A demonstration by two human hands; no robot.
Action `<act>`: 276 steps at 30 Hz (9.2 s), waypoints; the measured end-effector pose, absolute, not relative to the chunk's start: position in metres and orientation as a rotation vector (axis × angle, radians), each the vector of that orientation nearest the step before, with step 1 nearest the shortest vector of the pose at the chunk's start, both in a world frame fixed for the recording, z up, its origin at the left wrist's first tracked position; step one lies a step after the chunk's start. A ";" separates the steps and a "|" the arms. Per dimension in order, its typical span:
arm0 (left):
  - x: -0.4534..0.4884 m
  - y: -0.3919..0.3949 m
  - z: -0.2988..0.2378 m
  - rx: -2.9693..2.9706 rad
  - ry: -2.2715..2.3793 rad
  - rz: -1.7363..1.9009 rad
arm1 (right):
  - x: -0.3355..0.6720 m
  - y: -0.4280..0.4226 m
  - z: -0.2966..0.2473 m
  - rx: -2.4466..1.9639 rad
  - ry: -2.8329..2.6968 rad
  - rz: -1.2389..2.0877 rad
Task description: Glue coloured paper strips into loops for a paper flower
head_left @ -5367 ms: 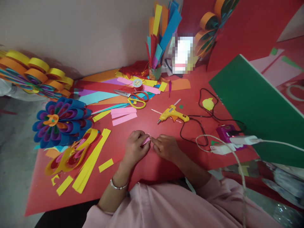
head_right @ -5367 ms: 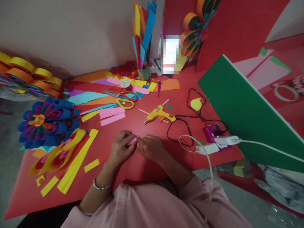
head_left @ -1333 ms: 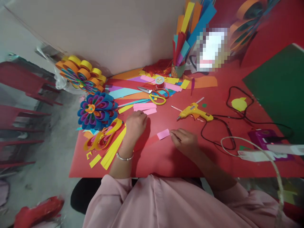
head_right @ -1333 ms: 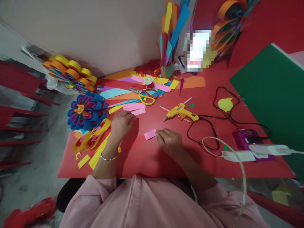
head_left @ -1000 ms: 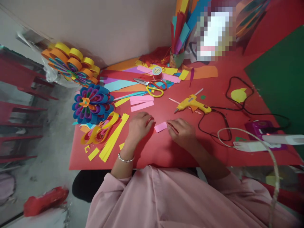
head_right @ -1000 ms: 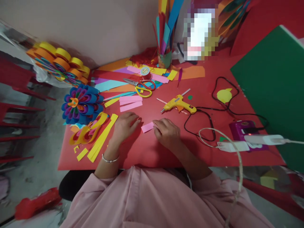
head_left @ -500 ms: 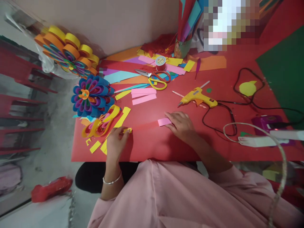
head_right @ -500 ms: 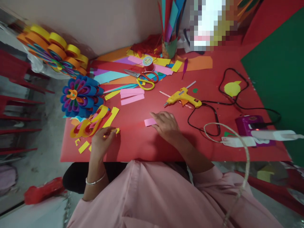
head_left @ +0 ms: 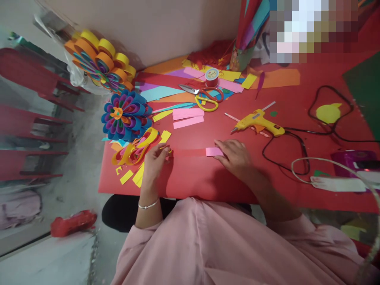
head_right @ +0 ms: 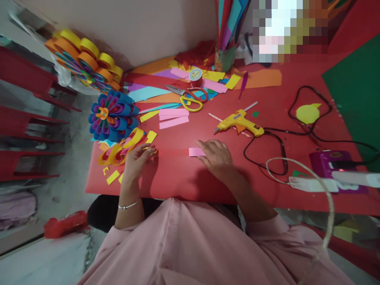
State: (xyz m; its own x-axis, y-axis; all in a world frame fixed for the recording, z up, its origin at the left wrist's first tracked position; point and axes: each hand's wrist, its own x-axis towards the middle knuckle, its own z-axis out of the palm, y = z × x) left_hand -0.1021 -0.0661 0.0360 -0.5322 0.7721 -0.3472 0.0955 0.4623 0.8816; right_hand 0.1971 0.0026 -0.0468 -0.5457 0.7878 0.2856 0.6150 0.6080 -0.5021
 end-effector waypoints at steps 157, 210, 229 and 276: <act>-0.001 -0.019 -0.020 2.379 1.347 0.931 | 0.257 0.040 0.002 -1.521 -2.362 -0.082; -0.001 -0.019 -0.019 2.308 1.349 0.942 | 0.255 0.041 0.002 -1.517 -2.321 -0.031; -0.001 -0.018 -0.019 2.346 1.333 0.985 | 0.250 0.046 -0.010 -1.504 -2.261 -0.106; -0.001 -0.019 -0.020 2.320 1.339 0.979 | 0.257 0.045 -0.005 -1.526 -2.316 -0.045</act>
